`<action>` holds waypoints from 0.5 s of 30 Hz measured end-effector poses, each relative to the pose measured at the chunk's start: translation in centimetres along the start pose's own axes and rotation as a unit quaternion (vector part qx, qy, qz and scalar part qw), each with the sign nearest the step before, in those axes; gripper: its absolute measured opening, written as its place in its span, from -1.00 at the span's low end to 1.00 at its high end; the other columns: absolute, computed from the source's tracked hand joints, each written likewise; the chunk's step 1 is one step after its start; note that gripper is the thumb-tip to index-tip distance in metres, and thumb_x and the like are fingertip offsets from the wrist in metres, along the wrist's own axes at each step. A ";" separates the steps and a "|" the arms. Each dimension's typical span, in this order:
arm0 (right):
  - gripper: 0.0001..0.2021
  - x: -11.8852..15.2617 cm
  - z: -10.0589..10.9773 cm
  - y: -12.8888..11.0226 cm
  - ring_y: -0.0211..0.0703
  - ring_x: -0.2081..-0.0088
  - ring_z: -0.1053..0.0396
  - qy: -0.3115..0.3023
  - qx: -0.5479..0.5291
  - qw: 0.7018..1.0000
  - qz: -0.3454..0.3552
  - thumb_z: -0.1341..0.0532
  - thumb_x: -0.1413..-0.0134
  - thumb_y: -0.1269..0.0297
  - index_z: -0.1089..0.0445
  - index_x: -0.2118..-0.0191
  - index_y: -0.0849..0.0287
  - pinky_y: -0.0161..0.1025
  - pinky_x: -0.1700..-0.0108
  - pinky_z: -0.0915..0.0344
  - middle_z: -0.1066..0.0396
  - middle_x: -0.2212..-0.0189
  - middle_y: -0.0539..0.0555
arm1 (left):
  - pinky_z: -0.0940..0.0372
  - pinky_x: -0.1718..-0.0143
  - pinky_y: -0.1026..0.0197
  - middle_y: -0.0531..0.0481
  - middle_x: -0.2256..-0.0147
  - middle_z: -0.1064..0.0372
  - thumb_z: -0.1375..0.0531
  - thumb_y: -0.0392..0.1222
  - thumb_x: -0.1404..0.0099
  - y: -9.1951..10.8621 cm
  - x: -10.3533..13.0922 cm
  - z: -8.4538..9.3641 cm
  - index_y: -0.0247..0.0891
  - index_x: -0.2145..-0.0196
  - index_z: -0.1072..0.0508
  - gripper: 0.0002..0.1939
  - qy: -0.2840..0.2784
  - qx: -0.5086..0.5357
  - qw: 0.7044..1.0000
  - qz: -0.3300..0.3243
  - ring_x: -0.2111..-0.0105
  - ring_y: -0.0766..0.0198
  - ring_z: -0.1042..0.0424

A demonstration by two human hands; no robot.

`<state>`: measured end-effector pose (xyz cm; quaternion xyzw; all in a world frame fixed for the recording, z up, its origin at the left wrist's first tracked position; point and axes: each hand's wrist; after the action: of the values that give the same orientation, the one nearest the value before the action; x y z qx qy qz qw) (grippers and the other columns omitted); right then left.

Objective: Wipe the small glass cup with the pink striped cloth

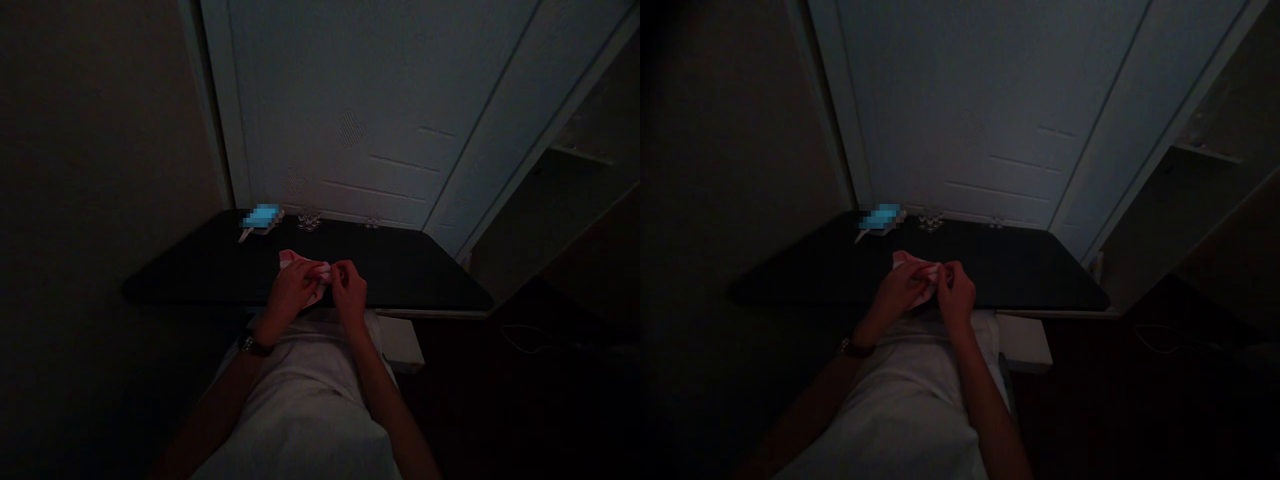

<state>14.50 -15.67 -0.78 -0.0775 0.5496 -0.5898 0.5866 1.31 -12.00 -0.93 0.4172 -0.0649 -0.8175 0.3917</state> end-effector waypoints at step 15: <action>-0.76 -0.5 0.3 0.1 -0.23 0.37 -0.32 0.047 -0.073 0.995 -0.052 0.16 -0.17 0.21 -0.20 0.29 0.13 -0.34 0.32 -0.16 -0.35 0.38 0.03 | -0.23 0.16 0.16 -0.06 0.18 -0.39 -0.09 -0.24 -0.17 0.0 0.0 0.0 -0.22 0.12 -0.38 -0.71 -0.015 0.010 0.999 0.039 0.17 0.17 -0.35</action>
<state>14.98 -15.46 -0.50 -0.1206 0.6137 -0.5806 0.5214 1.33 -12.03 -0.92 0.4061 -0.0948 -0.8068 0.4184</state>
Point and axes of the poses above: each hand's wrist, its own x-axis away from the middle knuckle, its own z-axis out of the back of the hand, y = z × x
